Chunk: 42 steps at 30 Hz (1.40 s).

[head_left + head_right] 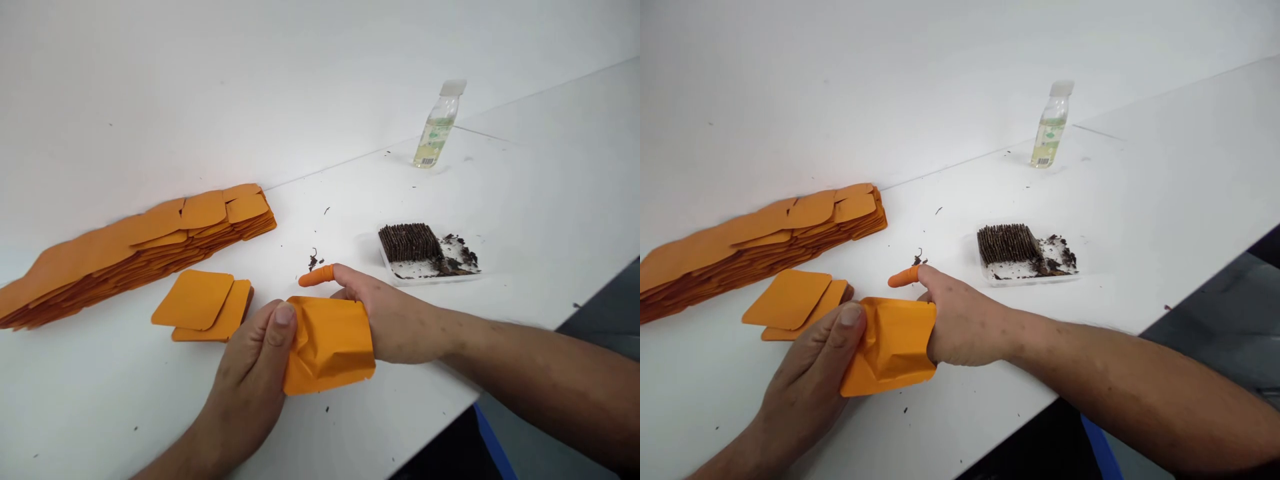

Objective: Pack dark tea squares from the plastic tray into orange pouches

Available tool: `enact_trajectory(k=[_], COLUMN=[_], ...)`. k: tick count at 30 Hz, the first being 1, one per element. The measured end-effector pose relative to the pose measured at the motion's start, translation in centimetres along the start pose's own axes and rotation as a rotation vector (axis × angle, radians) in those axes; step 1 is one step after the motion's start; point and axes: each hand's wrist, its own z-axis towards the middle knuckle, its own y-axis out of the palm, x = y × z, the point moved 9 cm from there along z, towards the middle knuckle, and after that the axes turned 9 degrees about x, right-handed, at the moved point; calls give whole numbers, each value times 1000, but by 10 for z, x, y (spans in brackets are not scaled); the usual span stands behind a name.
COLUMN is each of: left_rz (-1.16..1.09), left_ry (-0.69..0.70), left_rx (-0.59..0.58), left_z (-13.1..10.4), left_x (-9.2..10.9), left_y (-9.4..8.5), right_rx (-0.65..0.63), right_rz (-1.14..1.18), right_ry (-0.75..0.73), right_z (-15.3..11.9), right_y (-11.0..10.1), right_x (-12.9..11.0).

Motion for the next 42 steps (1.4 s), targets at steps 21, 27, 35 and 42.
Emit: enact_trajectory(k=[21,27,35,42], left_rz=[745,695,741,774], left_ry=[1055,1005,922,1133], left_rx=[-231,-209,-228,-12], left_z=[-40,-40,-36,-46], left_x=[32,27,25,41], left_y=[40,39,44,49], right_rx=[47,155,147,132], right_rz=[-231,-340,-348,-323], right_ry=[-76,-97,-210,-233], right_z=[-7,-3,0,-2], right_y=[3,-4,0,8], right_x=[-9,-6,-11,-14])
